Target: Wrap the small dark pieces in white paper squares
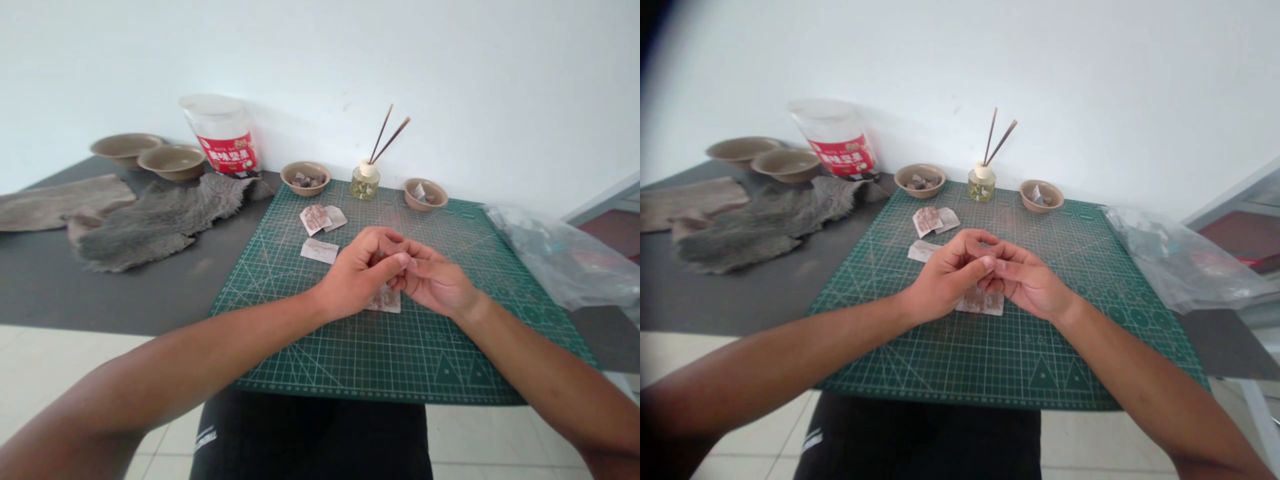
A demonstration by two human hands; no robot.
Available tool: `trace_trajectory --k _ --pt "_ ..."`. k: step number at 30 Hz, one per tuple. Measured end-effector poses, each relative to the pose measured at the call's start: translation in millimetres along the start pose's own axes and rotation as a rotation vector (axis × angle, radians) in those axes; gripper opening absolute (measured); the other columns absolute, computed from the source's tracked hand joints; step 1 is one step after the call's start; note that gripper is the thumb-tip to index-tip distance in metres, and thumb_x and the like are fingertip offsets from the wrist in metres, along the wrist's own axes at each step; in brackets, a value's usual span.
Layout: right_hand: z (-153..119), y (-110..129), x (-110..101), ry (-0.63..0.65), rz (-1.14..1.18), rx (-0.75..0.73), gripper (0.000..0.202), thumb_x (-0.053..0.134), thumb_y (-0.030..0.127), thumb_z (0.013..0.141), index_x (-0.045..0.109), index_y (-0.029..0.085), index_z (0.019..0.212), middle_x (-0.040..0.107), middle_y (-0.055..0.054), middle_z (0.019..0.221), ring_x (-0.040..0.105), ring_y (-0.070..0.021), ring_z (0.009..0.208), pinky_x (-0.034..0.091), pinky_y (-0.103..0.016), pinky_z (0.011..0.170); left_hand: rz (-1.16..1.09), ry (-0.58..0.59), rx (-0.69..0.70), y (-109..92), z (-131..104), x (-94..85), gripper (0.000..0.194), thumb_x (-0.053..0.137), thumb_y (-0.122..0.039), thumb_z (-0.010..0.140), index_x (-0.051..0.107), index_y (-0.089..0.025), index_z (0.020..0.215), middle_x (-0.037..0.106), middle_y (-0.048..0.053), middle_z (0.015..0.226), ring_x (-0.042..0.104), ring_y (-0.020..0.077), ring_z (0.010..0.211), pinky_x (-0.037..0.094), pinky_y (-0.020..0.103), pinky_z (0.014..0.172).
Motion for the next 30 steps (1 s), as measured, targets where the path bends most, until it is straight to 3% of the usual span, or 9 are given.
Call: trace_trajectory --k 5,11,16,21,30 --pt "-2 -2 -2 0.032 0.006 0.028 0.023 0.073 0.028 0.088 0.065 0.02 0.107 0.07 -0.001 0.087 0.07 -0.0125 0.077 0.059 -0.022 0.069 0.175 -0.068 0.044 -3 1 -1.9 0.024 0.057 -0.03 0.099 0.06 -0.017 0.079 0.066 0.005 0.105 0.063 0.0146 0.099 0.05 0.03 0.092" --pt "-8 6 -2 0.007 -0.005 0.024 0.027 0.073 0.03 0.087 0.065 0.021 0.111 0.07 -0.002 0.095 0.071 -0.0123 0.077 0.058 -0.021 0.067 0.317 -0.144 0.158 -3 0 -5.5 0.015 0.049 -0.02 0.102 0.063 -0.018 0.106 0.068 0.006 0.11 0.061 0.0152 0.108 0.049 0.032 0.095" --pt "-9 9 -3 -0.066 -0.032 -0.014 0.026 0.073 0.031 0.086 0.064 0.025 0.11 0.071 0.001 0.088 0.071 -0.0119 0.072 0.058 -0.02 0.061 0.346 -0.13 0.186 -2 -4 -4.8 0.013 0.054 -0.021 0.1 0.062 -0.019 0.109 0.066 0.005 0.106 0.061 0.0164 0.103 0.051 0.033 0.088" --pt "-9 6 -3 -0.12 -0.08 -0.006 0.028 0.072 0.033 0.086 0.06 0.028 0.111 0.071 0.002 0.087 0.071 -0.0123 0.065 0.059 -0.021 0.053 0.327 -0.078 0.178 -5 -7 -4.0 0.022 0.062 -0.025 0.095 0.06 -0.019 0.116 0.062 0.007 0.111 0.061 0.0155 0.091 0.05 0.025 0.066" --pt "-10 9 -1 -0.104 -0.084 -0.012 0.029 0.074 0.035 0.085 0.057 0.027 0.108 0.072 0.003 0.088 0.071 -0.0114 0.064 0.059 -0.019 0.053 0.352 -0.046 0.188 -4 -7 -5.2 0.028 0.064 -0.02 0.09 0.06 -0.02 0.117 0.061 0.007 0.113 0.061 0.0185 0.1 0.053 0.026 0.068"
Point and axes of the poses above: each hand's wrist, its own z-axis towards the middle knuckle, its own x-axis out of the palm, y = z × x, the point moved 1 cm from there along z, towards the middle knuckle
